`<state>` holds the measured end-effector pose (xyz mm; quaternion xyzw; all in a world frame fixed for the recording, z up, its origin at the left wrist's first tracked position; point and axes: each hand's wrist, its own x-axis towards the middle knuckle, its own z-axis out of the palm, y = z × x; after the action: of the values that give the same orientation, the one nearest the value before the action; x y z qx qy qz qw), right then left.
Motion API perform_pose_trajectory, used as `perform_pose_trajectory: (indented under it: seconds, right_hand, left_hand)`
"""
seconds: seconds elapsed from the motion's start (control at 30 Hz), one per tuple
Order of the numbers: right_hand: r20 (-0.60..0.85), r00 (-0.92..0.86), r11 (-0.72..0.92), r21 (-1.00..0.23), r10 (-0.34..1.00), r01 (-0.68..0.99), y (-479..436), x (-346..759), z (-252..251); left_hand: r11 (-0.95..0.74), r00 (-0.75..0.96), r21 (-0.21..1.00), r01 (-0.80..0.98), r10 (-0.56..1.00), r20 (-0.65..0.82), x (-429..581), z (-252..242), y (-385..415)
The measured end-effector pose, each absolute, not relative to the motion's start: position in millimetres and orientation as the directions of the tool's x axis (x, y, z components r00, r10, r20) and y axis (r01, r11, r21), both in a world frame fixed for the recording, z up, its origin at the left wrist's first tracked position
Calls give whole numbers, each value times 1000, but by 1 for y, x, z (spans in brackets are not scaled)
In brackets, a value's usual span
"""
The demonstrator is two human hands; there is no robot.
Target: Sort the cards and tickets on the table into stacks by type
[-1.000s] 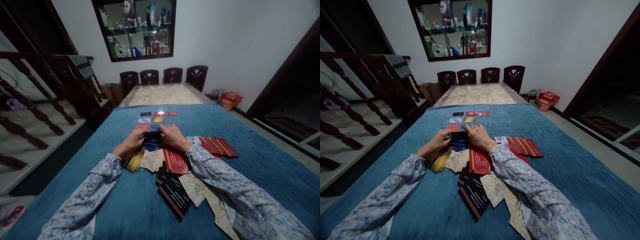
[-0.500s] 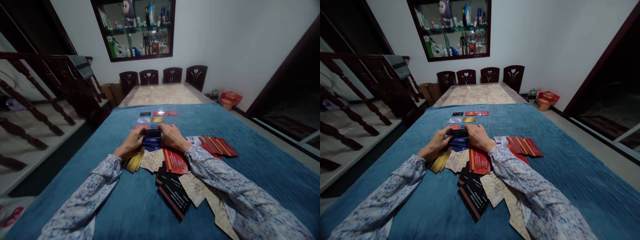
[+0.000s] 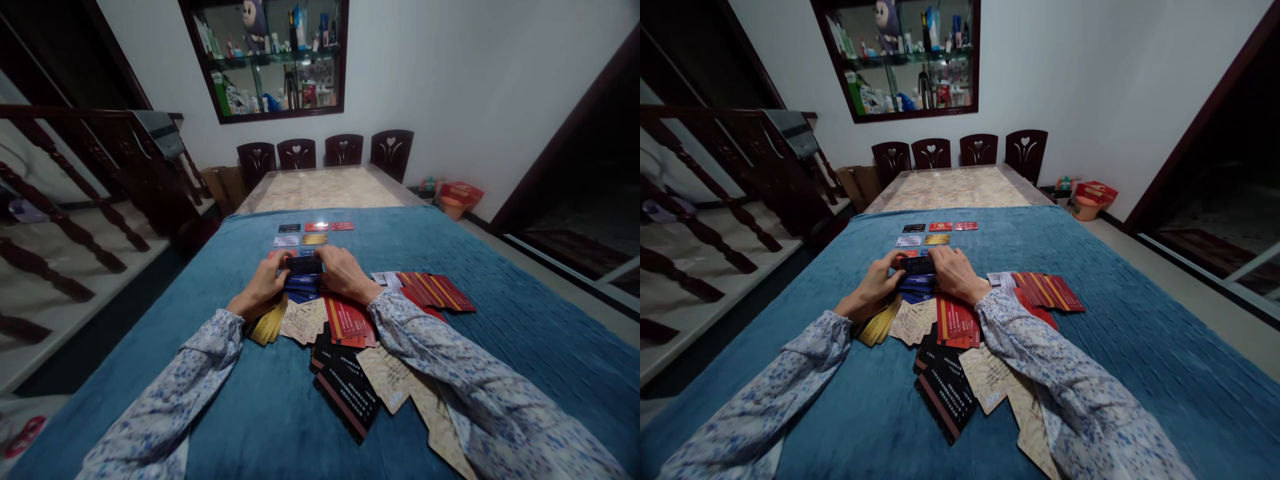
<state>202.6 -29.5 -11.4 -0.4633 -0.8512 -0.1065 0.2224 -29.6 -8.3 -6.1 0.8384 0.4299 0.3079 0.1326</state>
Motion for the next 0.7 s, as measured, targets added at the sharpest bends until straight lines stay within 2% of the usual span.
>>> perform_pose_trajectory:
  seconds: [0.2, 0.4, 0.7]
  right_hand:
    - [481, -444, 539, -73, 756, 839, -29, 205, -7]
    - [531, -430, 569, -124, 730, 813, -25, 208, -10]
    - [577, -431, 605, -142, 694, 783, -20, 213, -12]
  left_hand:
    - [-558, 360, 483, 675, 821, 444, -31, -10, -8]
    - [-599, 383, 463, 653, 789, 481, -32, -14, -3]
    - [-674, 471, 298, 676, 706, 529, -35, -18, 5]
